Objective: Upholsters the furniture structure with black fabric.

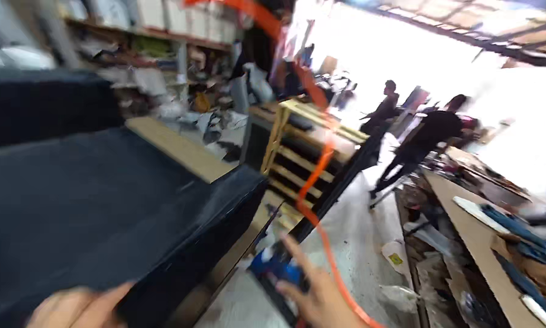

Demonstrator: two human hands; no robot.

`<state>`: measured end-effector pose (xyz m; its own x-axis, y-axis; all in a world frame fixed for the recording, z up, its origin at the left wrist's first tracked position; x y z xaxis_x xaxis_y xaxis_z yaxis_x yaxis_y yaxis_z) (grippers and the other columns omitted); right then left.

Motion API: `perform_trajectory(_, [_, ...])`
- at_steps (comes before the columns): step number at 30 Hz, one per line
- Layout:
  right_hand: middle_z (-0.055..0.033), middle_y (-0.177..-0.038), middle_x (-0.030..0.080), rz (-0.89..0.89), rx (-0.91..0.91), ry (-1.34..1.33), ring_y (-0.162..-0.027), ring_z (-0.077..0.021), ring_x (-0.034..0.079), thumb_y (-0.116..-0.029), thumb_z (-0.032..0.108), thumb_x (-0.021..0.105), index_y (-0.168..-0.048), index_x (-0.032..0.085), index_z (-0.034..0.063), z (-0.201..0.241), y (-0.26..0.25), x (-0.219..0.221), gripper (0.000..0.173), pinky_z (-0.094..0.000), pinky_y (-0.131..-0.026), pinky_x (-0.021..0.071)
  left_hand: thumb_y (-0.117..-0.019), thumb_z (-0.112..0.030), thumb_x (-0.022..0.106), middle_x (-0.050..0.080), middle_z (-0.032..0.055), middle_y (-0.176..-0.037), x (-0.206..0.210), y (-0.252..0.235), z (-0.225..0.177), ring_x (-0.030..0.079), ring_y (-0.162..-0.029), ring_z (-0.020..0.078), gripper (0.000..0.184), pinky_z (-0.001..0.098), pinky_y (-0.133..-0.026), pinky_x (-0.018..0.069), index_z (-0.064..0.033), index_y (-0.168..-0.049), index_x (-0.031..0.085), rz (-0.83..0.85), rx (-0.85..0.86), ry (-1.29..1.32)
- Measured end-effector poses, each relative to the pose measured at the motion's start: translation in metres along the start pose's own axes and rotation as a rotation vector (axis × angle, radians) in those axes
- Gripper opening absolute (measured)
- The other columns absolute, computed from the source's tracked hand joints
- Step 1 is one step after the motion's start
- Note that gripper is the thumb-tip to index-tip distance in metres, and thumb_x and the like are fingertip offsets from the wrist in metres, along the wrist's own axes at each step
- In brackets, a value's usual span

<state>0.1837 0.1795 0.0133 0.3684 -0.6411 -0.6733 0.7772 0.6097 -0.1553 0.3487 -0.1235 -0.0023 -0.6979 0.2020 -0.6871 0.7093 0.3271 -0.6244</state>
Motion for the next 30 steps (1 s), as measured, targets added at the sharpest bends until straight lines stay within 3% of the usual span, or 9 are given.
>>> perform_trajectory(1, [-0.0037,-0.111,0.074,0.022,0.032,0.015,-0.076,-0.0152,0.072,-0.0957,0.03,0.073,-0.162,0.033,0.0297,0.006,-0.008,-0.001,0.078,-0.0411,-0.067,0.0646,-0.0948,0.004,0.055,0.065,0.0208,-0.083,-0.001,0.004,0.001,0.066,-0.084,0.0378,0.023,0.0493,-0.077,0.0548,0.0003,-0.1,0.077,0.012,-0.01,0.002])
perform_trajectory(3, [-0.0041,-0.095,0.073,0.065,0.106,0.008,-0.059,-0.0188,0.068,-0.0973,0.037,0.071,-0.16,0.03,0.0443,0.023,-0.025,-0.004,0.075,-0.042,-0.053,0.0627,-0.0878,0.005,0.053,0.06,0.0141,-0.078,0.004,0.016,0.009,0.062,-0.079,0.0334,0.026,0.0459,-0.07,0.0533,-0.0008,-0.096,0.077,-0.005,-0.016,-0.005])
perform_trajectory(7, [-0.0065,-0.078,0.071,0.078,0.126,0.038,-0.047,-0.0224,0.064,-0.0971,0.033,0.071,-0.161,0.021,0.0485,0.056,-0.064,-0.003,0.082,-0.0405,-0.044,0.0595,-0.0854,0.01,0.062,0.059,0.011,-0.084,0.007,0.018,0.016,0.061,-0.084,0.0301,0.019,0.0427,-0.074,0.0557,-0.0011,-0.093,0.075,0.135,-0.035,-0.006])
perform_trajectory(10, [-0.0062,-0.075,0.07,0.113,0.123,0.109,-0.046,-0.0231,0.063,-0.0974,0.031,0.071,-0.161,0.017,0.0515,0.073,-0.088,0.008,0.086,-0.0413,-0.043,0.0591,-0.082,0.011,0.066,0.059,0.0116,-0.085,0.007,0.015,0.017,0.061,-0.084,0.0305,0.016,0.0417,-0.073,0.0554,-0.0001,-0.09,0.074,0.204,-0.004,-0.029])
perform_trajectory(20, [-0.0056,-0.076,0.07,0.128,0.178,0.243,-0.044,-0.0224,0.061,-0.0987,0.032,0.07,-0.161,0.012,0.0541,0.101,-0.117,0.026,0.088,-0.0402,-0.039,0.0572,-0.0902,0.009,0.052,0.056,0.0116,-0.081,0.007,0.009,0.023,0.058,-0.076,0.0292,0.018,0.0396,-0.064,0.0478,0.0016,-0.082,0.067,0.255,0.145,-0.033])
perform_trajectory(26, [-0.0039,-0.07,0.066,0.164,0.157,0.298,-0.043,-0.0202,0.06,-0.1,0.032,0.066,-0.161,0.015,0.0492,0.118,-0.108,0.033,0.082,-0.0397,-0.039,0.0569,-0.0899,0.01,0.05,0.055,0.0114,-0.079,0.006,0.007,0.022,0.056,-0.073,0.0286,0.02,0.0387,-0.061,0.0448,0.0027,-0.081,0.067,0.239,0.144,-0.036])
perform_trajectory(30, [0.002,-0.069,0.066,0.225,0.114,0.322,-0.045,-0.0152,0.061,-0.1007,0.037,0.065,-0.162,0.011,0.0482,0.135,-0.093,0.049,0.083,-0.0362,-0.041,0.0573,-0.0918,0.009,0.049,0.058,0.0118,-0.08,0.004,0.006,0.022,0.058,-0.074,0.0284,0.022,0.0386,-0.062,0.0462,0.003,-0.082,0.068,0.233,0.137,-0.02])
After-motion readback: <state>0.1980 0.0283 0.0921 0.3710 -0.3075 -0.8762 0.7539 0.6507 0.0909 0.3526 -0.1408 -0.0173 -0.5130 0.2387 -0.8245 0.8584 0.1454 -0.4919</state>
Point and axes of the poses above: each hand's wrist, its own y-axis away from the middle knuckle, its own x-axis out of the palm, z = x × y, the point moved 3 cm from there along -y, towards the middle knuckle
